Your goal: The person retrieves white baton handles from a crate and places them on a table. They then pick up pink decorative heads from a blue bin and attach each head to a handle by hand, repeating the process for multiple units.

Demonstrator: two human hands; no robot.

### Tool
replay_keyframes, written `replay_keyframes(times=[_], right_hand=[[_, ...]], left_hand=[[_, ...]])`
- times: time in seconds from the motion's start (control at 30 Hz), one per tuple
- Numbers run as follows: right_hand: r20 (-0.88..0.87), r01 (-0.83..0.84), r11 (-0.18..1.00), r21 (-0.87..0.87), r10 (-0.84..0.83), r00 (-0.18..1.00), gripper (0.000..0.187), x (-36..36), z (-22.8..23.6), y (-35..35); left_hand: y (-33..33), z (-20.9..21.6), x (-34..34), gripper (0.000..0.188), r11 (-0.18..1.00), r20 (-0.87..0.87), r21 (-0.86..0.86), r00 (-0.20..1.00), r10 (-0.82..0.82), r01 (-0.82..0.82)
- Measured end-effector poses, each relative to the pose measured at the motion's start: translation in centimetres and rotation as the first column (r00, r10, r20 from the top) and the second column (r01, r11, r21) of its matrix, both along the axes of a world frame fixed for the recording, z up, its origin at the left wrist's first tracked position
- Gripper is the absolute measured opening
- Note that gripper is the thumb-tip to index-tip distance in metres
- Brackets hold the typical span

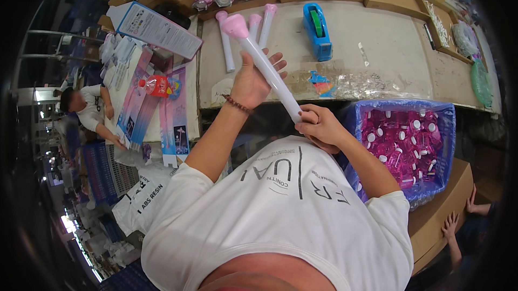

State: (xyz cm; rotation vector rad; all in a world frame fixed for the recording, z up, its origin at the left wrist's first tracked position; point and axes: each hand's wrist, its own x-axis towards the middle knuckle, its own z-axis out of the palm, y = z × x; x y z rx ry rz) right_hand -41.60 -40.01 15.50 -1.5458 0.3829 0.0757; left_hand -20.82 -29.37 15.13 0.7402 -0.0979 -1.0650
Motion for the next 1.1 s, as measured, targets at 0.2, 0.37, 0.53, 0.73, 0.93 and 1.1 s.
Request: replay_keyframes(times=[0.2,0.37,0.53,0.73,0.93,1.1], right_hand=[[-0.071,0.143,0.973,0.181,-0.132,0.989,0.024,1.8,-2.4,0.7],[-0.208,0.3,0.938,0.171,-0.264,0.942,0.026,5.5,-5.0,4.2],[-0.227,0.365,0.894,0.259,-0.311,0.923,0.026,10.2,-5.8,7.8],[-0.256,0.449,0.867,0.215,-0.393,0.883,0.026,15.8,-4.2,5.8],[-0.106,0.507,0.847,0.159,-0.496,0.862,0.029,21.0,-3.5,-2.8],[-0.142,0.49,0.868,-0.08,-0.497,0.856,0.035,25.5,-4.0,-13.4]], left_hand=[[4.9,-2.0,2.2,0.063,0.947,0.178,0.303,0.969,-0.169,0.109],[13.9,-4.8,4.5,0.051,0.782,0.187,0.572,0.888,-0.42,0.249],[21.5,-6.3,7.2,0.044,0.731,0.228,0.658,0.878,-0.422,0.181],[24.3,-7.9,9.8,0.044,0.704,0.243,0.704,0.9,-0.361,0.092],[23.0,-10.0,10.1,0.04,0.754,0.261,0.656,0.946,-0.194,-0.026],[20.9,-11.1,9.2,0.041,0.719,0.276,0.69,0.948,-0.157,-0.082]])
